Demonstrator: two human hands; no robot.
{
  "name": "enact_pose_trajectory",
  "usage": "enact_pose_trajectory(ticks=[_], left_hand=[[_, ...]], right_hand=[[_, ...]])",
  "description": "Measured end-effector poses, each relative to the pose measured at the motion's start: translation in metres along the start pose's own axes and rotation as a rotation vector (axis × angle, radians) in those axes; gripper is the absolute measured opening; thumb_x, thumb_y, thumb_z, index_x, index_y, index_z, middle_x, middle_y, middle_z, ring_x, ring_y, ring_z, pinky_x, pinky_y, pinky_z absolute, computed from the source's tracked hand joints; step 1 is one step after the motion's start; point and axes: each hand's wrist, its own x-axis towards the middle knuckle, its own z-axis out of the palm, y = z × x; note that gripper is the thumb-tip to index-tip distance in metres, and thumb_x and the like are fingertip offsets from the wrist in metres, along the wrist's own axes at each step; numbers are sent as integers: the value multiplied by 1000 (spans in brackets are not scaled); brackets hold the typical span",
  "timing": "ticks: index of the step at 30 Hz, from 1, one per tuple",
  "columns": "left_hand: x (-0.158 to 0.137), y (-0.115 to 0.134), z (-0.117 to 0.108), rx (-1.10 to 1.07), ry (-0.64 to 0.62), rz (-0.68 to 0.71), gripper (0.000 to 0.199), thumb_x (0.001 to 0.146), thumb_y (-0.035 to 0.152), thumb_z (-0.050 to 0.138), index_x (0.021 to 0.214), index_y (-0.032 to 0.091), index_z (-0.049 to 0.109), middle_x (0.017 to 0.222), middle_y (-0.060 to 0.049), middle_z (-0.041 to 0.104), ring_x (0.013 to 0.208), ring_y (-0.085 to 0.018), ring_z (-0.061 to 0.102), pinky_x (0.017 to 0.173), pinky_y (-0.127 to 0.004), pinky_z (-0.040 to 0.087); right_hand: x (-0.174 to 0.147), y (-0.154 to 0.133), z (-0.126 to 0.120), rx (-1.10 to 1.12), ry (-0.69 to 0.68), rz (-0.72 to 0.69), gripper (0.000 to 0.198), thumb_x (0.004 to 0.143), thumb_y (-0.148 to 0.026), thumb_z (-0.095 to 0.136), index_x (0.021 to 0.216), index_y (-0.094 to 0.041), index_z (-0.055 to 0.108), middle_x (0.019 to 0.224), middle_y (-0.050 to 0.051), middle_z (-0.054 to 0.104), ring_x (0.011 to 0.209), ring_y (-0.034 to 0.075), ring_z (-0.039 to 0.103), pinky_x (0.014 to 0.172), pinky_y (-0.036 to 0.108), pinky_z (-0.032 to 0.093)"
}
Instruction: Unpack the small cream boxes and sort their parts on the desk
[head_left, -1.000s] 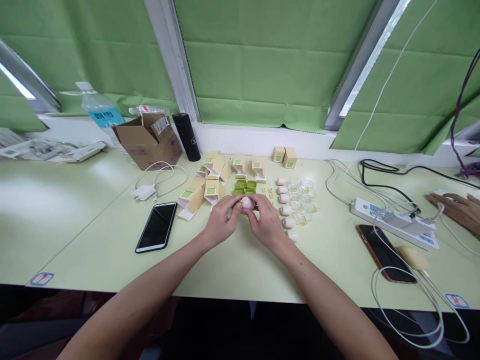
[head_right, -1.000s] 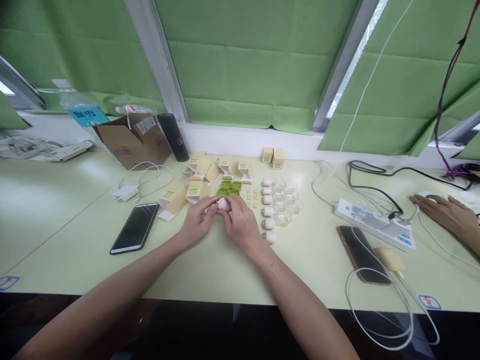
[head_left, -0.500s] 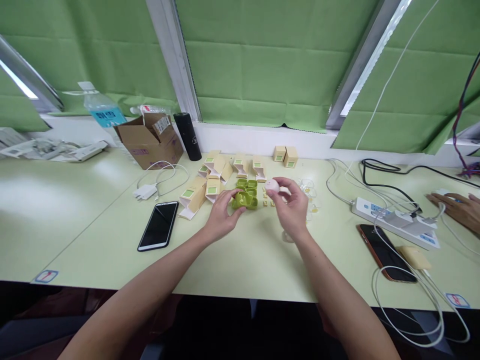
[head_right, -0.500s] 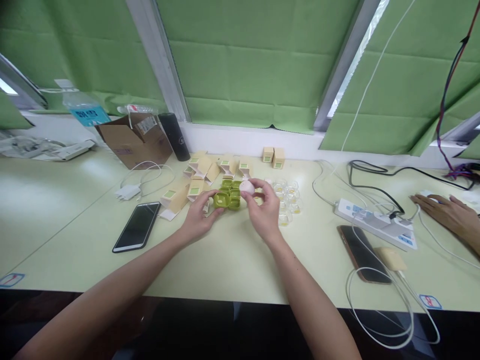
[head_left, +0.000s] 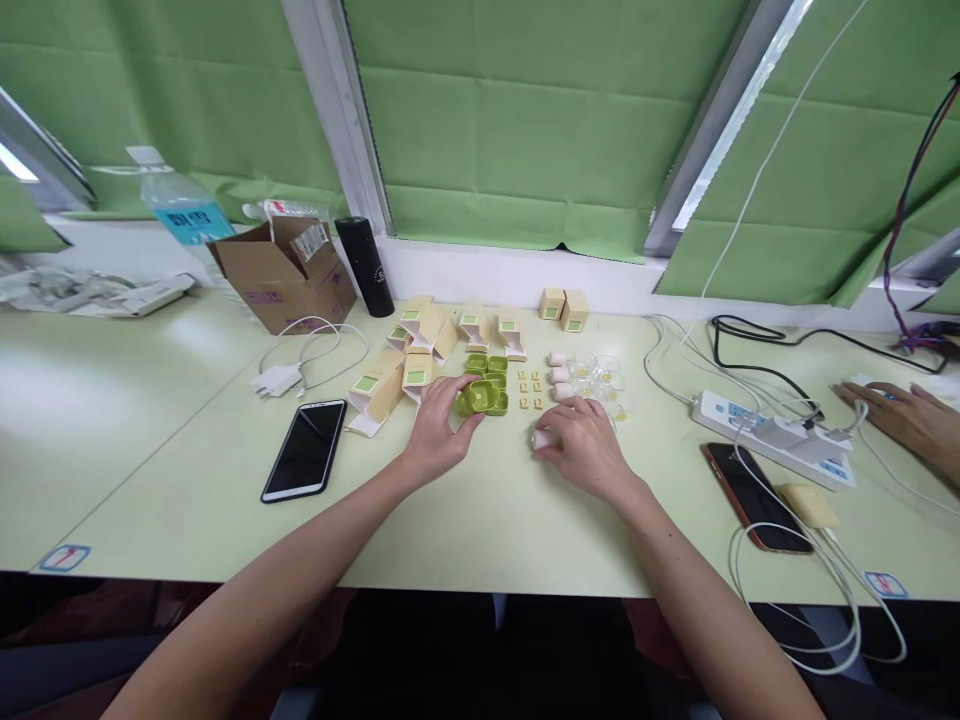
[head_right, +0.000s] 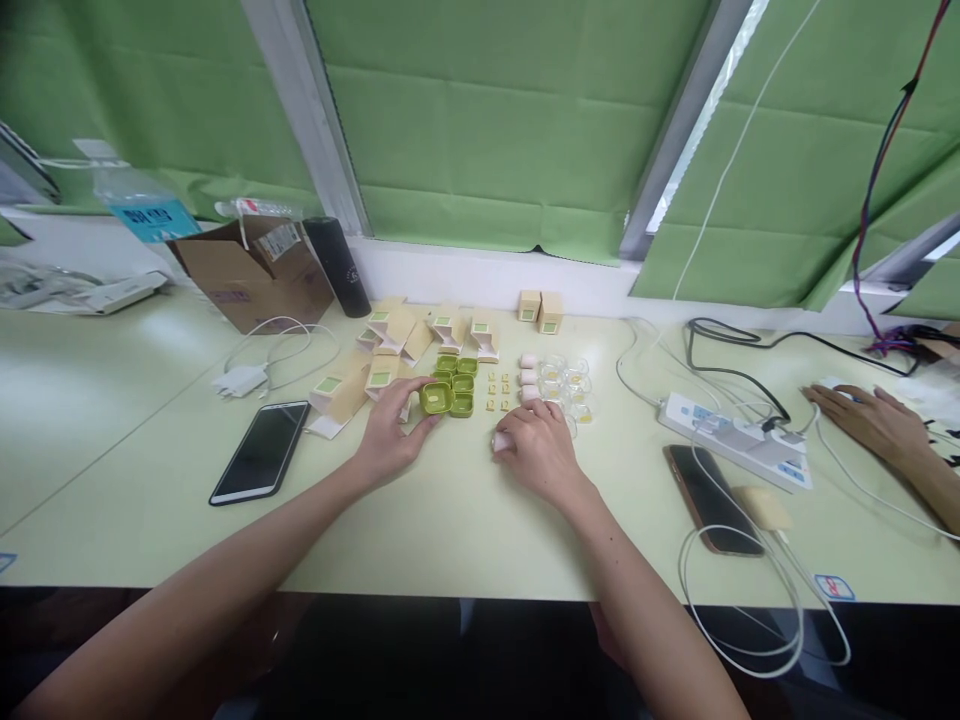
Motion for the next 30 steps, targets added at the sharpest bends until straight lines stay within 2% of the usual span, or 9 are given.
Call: enact_pose_trajectory(ticks=[6, 15, 18, 21, 23, 25, 30], left_hand=[[0, -1, 1, 20, -3, 13, 39, 92, 25, 65, 129, 22, 57, 118, -8, 70, 111, -26, 63, 99, -43, 47], [-1, 2, 0, 23, -13, -2, 39, 92, 26, 65, 130, 22, 57, 118, -9, 70, 112, -27, 64, 99, -44, 47], [-1, 3, 0, 6, -15, -3, 39, 91, 25, 65, 130, 22, 58, 118, -9, 70, 112, -27, 64, 100, -44, 48], [-2, 4, 1, -43, -20, -5, 39, 91, 24, 64, 130, 23, 58, 120, -9, 70, 114, -27, 64, 100, -44, 49], [-2, 6, 2, -89, -29, -14, 39, 92, 25, 64, 130, 23, 58, 121, -9, 70, 115, -26, 64, 101, -44, 50], [-3, 7, 2, -126, -35, -20, 39, 92, 26, 65, 130, 23, 59, 123, -10, 70, 117, -27, 64, 103, -45, 51], [-3, 6, 3, -164, -19, 3, 43, 95, 31, 63, 137, 23, 58, 127, -11, 70, 119, -27, 65, 105, -46, 51]], right_hand=[[0, 1, -1, -4, -37, 18, 27, 77, -23, 86, 102, -23, 75, 115, 6, 76, 115, 31, 60, 97, 47, 42], [-4, 4, -8, 62, -23, 33, 40, 78, -21, 83, 116, -24, 71, 122, 7, 75, 119, 33, 58, 98, 49, 43], [-3, 9, -12, 159, 39, 66, 41, 79, -24, 82, 118, -25, 69, 121, 7, 75, 117, 34, 59, 98, 50, 43], [1, 13, -18, 308, 192, 65, 27, 87, -30, 75, 112, -25, 69, 114, 6, 77, 114, 31, 61, 101, 50, 43], [6, 10, -21, 371, 314, 38, 19, 92, -33, 68, 110, -25, 69, 110, 5, 77, 111, 29, 63, 101, 49, 44], [13, 1, -24, 368, 379, -24, 22, 94, -33, 65, 115, -25, 68, 112, 7, 77, 111, 29, 63, 102, 49, 45], [35, -33, -18, 283, 243, -262, 53, 93, -31, 69, 144, -24, 56, 138, 12, 67, 128, 34, 58, 105, 54, 47]])
